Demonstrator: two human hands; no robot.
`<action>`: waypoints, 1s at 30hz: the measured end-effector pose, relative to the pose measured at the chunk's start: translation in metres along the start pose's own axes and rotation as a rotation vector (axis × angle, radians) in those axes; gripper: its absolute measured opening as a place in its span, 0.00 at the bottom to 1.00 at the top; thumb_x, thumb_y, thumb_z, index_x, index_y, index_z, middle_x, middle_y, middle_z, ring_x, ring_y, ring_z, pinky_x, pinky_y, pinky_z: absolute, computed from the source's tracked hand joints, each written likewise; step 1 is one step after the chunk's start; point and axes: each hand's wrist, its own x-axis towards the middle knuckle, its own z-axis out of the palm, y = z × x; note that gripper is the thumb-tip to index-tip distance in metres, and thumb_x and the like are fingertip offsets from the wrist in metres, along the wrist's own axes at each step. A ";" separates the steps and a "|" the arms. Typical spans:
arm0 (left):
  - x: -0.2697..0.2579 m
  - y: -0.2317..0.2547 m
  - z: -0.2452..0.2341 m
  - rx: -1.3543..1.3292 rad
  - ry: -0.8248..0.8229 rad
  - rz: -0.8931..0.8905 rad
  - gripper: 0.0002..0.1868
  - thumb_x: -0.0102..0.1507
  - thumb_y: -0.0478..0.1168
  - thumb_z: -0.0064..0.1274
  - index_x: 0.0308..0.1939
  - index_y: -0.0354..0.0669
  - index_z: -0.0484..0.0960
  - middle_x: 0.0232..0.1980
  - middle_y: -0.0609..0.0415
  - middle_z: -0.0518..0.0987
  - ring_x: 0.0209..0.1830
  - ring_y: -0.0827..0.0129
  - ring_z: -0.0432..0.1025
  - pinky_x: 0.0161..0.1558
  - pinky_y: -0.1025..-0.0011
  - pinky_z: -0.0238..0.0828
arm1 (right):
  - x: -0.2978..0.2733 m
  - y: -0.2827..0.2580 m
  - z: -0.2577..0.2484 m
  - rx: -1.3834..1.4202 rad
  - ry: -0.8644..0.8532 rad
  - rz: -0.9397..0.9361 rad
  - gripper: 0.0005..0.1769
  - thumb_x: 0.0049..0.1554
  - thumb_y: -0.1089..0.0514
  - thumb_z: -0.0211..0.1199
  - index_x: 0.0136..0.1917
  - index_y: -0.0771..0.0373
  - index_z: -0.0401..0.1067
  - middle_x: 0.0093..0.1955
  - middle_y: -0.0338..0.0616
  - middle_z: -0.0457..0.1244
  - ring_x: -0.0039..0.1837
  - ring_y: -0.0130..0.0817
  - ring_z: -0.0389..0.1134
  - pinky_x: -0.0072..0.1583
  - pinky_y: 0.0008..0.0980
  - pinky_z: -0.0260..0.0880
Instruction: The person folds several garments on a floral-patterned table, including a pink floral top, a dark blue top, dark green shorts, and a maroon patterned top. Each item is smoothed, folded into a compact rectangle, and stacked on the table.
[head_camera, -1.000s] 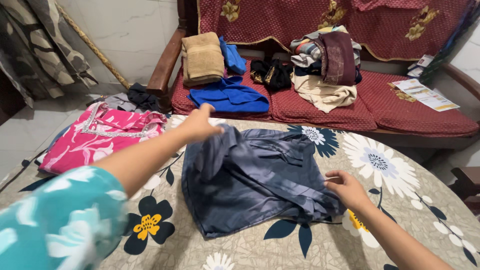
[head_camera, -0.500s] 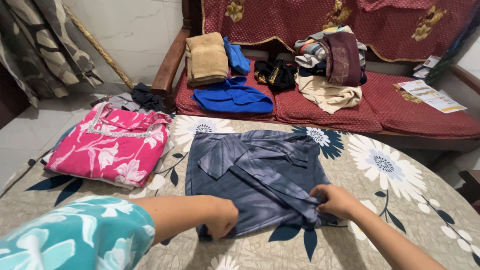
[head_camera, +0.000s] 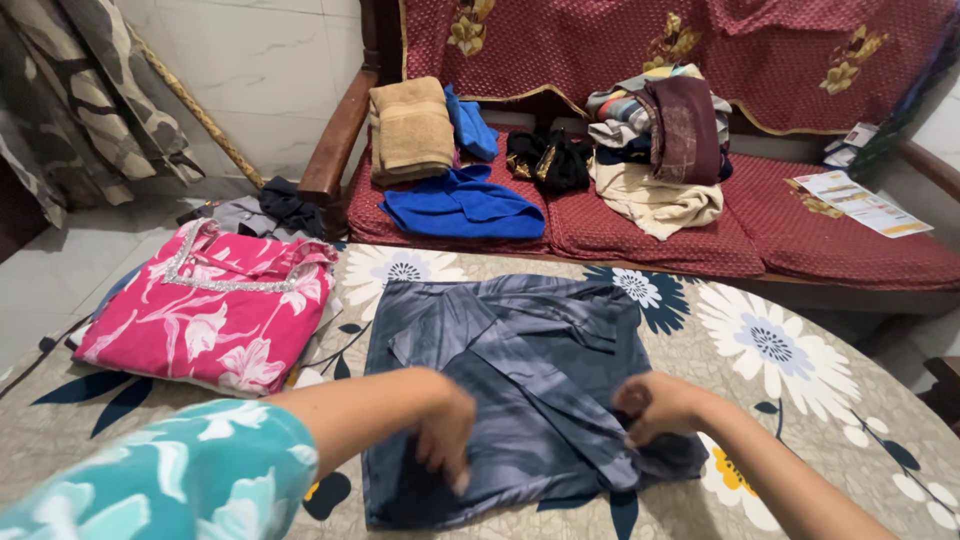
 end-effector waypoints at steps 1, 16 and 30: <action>-0.002 -0.002 -0.015 0.086 0.309 -0.086 0.28 0.55 0.62 0.65 0.46 0.44 0.89 0.47 0.55 0.87 0.48 0.63 0.82 0.49 0.60 0.79 | 0.002 -0.014 0.000 -0.054 0.116 -0.045 0.29 0.41 0.64 0.81 0.55 0.58 0.76 0.51 0.37 0.72 0.55 0.28 0.73 0.59 0.30 0.74; 0.012 -0.079 -0.045 -0.433 0.982 -0.417 0.18 0.58 0.36 0.59 0.52 0.39 0.85 0.60 0.38 0.80 0.61 0.48 0.76 0.59 0.56 0.76 | 0.106 -0.114 0.065 0.214 0.380 -0.323 0.08 0.53 0.62 0.67 0.46 0.67 0.81 0.40 0.44 0.73 0.43 0.29 0.75 0.49 0.29 0.75; 0.003 -0.045 -0.057 -0.742 0.812 0.055 0.16 0.55 0.48 0.69 0.43 0.45 0.88 0.45 0.50 0.85 0.48 0.61 0.79 0.50 0.65 0.76 | 0.052 -0.157 0.083 0.903 0.091 0.050 0.23 0.62 0.39 0.57 0.55 0.60 0.75 0.44 0.38 0.70 0.41 0.25 0.69 0.42 0.30 0.68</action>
